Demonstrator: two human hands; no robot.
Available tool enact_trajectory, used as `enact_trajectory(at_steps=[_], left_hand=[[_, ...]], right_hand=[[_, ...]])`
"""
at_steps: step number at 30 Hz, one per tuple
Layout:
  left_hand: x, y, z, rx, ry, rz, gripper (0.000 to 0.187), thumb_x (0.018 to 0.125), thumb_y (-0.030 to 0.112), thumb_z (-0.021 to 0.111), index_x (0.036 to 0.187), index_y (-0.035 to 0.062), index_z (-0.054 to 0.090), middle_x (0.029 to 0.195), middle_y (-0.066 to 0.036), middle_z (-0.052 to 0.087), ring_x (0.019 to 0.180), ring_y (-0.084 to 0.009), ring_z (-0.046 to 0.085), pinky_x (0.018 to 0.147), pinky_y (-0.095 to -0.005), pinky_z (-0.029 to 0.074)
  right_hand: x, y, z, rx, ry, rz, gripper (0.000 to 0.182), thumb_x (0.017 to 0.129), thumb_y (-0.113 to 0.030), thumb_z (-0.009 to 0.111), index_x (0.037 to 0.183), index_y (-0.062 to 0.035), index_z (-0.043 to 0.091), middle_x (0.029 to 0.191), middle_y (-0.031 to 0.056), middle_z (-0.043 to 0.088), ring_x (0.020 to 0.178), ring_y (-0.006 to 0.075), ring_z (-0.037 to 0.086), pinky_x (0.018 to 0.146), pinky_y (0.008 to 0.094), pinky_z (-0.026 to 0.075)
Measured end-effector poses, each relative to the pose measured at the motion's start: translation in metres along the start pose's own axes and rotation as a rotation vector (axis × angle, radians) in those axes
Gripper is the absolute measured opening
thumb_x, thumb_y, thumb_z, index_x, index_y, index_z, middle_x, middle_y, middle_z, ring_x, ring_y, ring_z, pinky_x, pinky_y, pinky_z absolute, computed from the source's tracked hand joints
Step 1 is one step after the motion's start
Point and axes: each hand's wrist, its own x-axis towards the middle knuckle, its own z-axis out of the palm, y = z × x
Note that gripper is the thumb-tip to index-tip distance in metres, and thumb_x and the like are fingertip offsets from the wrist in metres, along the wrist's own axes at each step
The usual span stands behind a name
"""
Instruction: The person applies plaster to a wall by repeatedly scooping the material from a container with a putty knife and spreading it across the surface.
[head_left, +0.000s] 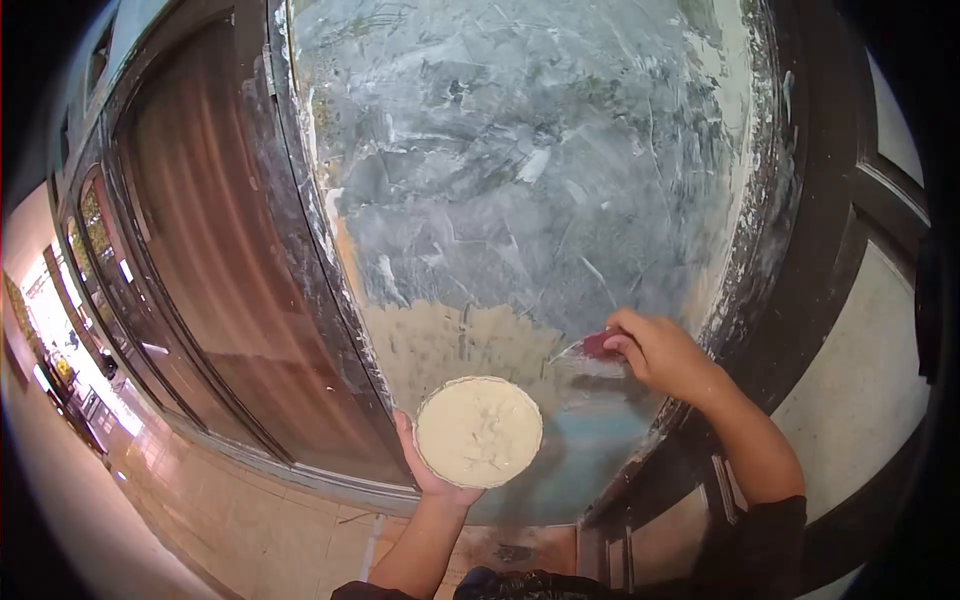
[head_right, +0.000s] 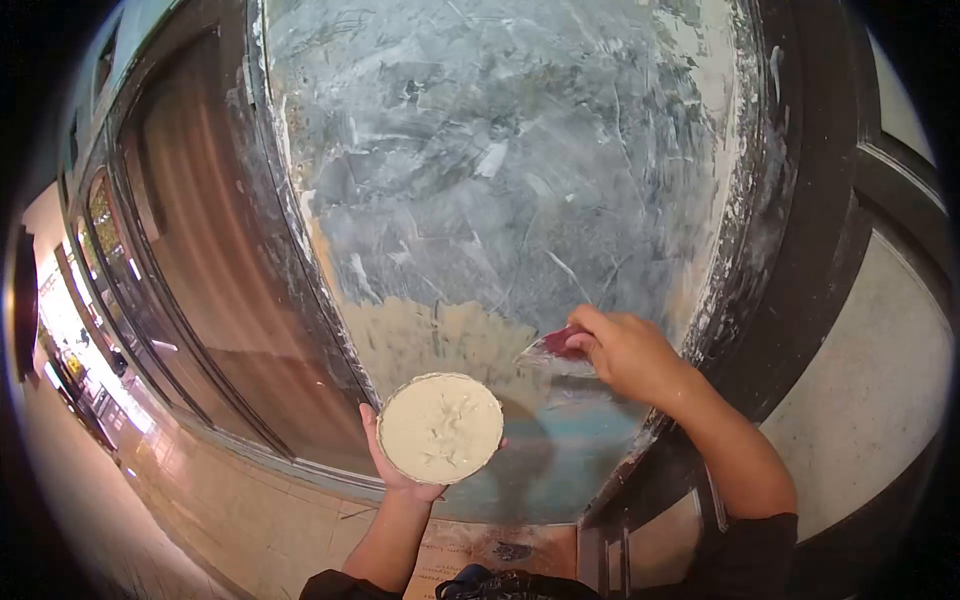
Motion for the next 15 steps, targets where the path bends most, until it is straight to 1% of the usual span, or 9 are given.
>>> enact_trajectory(at_steps=[2, 3, 5, 6, 8, 10, 12, 13, 15], left_hand=[[-0.001, 0.003, 0.019, 0.149, -0.084, -0.026, 0.101, 0.092, 0.087, 0.027, 0.151, 0.0071, 0.047, 0.152, -0.018, 0.05, 0.135, -0.0421, 0.052, 0.111, -0.0605, 0.043], [0.001, 0.005, 0.021, 0.151, -0.087, -0.021, 0.101, 0.092, 0.087, 0.027, 0.151, 0.0071, 0.047, 0.152, -0.018, 0.05, 0.135, -0.0421, 0.052, 0.111, -0.0605, 0.043], [0.004, 0.013, 0.023, 0.176, 0.058, 0.074, 0.099, 0.093, 0.086, 0.027, 0.15, 0.0073, 0.049, 0.151, -0.017, 0.051, 0.134, -0.0401, 0.053, 0.111, -0.0578, 0.044], [0.006, 0.016, 0.028, 0.176, 0.054, 0.081, 0.099, 0.093, 0.086, 0.027, 0.15, 0.0073, 0.049, 0.151, -0.017, 0.051, 0.134, -0.0401, 0.053, 0.111, -0.0578, 0.044], [0.006, 0.023, 0.042, 0.225, 0.027, 0.131, 0.097, 0.094, 0.084, 0.027, 0.149, 0.0066, 0.05, 0.15, -0.017, 0.052, 0.133, -0.0387, 0.054, 0.111, -0.0554, 0.045], [0.007, 0.034, 0.05, 0.214, 0.007, 0.13, 0.097, 0.094, 0.084, 0.027, 0.148, 0.0058, 0.05, 0.15, -0.017, 0.053, 0.134, -0.0382, 0.054, 0.111, -0.0544, 0.045], [0.012, 0.044, 0.051, 0.169, -0.013, 0.207, 0.099, 0.094, 0.084, 0.029, 0.149, 0.0031, 0.048, 0.151, -0.022, 0.05, 0.133, -0.0453, 0.053, 0.11, -0.0632, 0.044], [0.012, 0.047, 0.059, 0.19, -0.021, 0.221, 0.097, 0.096, 0.082, 0.031, 0.147, 0.0018, 0.05, 0.148, -0.021, 0.054, 0.131, -0.0421, 0.056, 0.109, -0.0569, 0.048], [0.013, 0.055, 0.065, 0.162, -0.055, 0.221, 0.096, 0.096, 0.081, 0.031, 0.147, 0.0018, 0.051, 0.147, -0.021, 0.055, 0.129, -0.0412, 0.058, 0.108, -0.0561, 0.048]], right_hand=[[0.0, -0.028, -0.014, -0.199, -0.01, -0.295, 0.021, 0.089, -0.011, 0.066, 0.11, -0.0105, 0.068, 0.094, 0.0091, 0.074, 0.09, 0.0329, 0.068, 0.076, 0.0439, 0.053], [0.001, -0.036, -0.016, -0.199, -0.009, -0.301, 0.021, 0.089, -0.011, 0.066, 0.11, -0.0105, 0.068, 0.094, 0.0091, 0.074, 0.09, 0.0329, 0.068, 0.076, 0.0439, 0.053], [0.004, -0.053, -0.018, -0.435, 0.039, -0.583, 0.026, 0.083, -0.012, 0.066, 0.109, -0.0172, 0.069, 0.101, 0.0003, 0.073, 0.098, 0.0235, 0.066, 0.078, 0.0392, 0.052], [0.006, -0.063, -0.021, -0.436, 0.041, -0.59, 0.026, 0.083, -0.012, 0.066, 0.109, -0.0172, 0.069, 0.101, 0.0003, 0.073, 0.098, 0.0235, 0.066, 0.078, 0.0392, 0.052], [0.011, -0.083, -0.026, -0.565, 0.052, -0.756, 0.024, 0.085, -0.015, 0.064, 0.108, -0.02, 0.07, 0.105, -0.0045, 0.07, 0.103, 0.0197, 0.063, 0.081, 0.0367, 0.05], [0.015, -0.093, -0.024, -0.627, 0.075, -0.795, 0.022, 0.085, -0.018, 0.065, 0.107, -0.0214, 0.069, 0.101, -0.0052, 0.069, 0.101, 0.0193, 0.064, 0.079, 0.0365, 0.049], [0.016, -0.104, -0.024, -0.731, 0.074, -0.819, 0.02, 0.084, -0.019, 0.065, 0.104, -0.0214, 0.068, 0.099, -0.005, 0.068, 0.098, 0.0178, 0.064, 0.078, 0.0363, 0.048], [0.017, -0.109, -0.024, -0.735, 0.077, -0.818, 0.02, 0.084, -0.019, 0.065, 0.104, -0.0214, 0.068, 0.099, -0.005, 0.068, 0.098, 0.0178, 0.064, 0.078, 0.0363, 0.048], [0.019, -0.118, -0.022, -0.802, 0.045, -0.811, 0.02, 0.083, -0.019, 0.066, 0.103, -0.0209, 0.067, 0.096, -0.0048, 0.067, 0.095, 0.0164, 0.063, 0.074, 0.0364, 0.047]])
